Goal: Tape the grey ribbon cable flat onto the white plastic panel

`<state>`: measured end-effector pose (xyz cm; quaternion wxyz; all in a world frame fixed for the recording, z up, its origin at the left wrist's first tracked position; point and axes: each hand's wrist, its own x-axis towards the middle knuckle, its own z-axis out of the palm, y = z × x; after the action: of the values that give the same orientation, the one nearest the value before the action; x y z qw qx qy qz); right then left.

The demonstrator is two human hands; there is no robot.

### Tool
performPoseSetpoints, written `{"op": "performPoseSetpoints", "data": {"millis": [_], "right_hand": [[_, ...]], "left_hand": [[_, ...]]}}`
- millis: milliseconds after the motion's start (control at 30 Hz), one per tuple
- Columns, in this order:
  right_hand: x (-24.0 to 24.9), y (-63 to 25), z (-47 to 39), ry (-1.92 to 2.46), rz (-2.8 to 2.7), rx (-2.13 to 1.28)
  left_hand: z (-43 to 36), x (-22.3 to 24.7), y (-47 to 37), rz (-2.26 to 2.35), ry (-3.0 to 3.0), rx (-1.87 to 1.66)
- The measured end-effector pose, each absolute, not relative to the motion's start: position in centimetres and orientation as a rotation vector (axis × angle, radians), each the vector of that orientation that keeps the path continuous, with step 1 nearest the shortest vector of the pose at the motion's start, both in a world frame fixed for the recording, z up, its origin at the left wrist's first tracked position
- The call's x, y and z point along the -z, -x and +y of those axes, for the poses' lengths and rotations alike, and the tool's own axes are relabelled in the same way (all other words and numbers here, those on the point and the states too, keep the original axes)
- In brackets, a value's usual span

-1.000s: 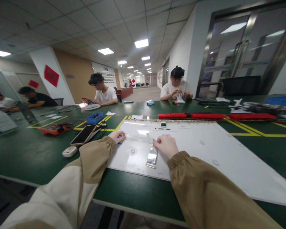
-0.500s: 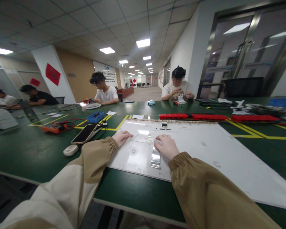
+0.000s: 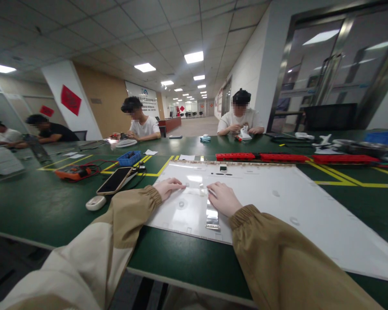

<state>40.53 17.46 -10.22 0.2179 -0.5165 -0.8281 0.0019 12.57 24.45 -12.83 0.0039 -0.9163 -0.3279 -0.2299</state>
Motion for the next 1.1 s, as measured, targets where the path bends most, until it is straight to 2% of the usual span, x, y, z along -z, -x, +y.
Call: {"op": "performPoseSetpoints", "data": {"millis": [367, 800, 1100], "right_hand": [[11.7, -40.7, 18.7, 1.254, -2.389, -0.011], [10.1, -39.9, 18.6, 1.415, -2.420, -0.040], [9.3, -38.5, 18.6, 1.584, -2.383, 0.072]], "left_hand": [[23.5, 12.1, -13.1, -1.037, 2.864, 0.622], [23.5, 12.4, -13.3, -1.133, 2.872, 0.632], [23.5, 12.5, -13.3, -1.131, 2.900, 0.680]]}}
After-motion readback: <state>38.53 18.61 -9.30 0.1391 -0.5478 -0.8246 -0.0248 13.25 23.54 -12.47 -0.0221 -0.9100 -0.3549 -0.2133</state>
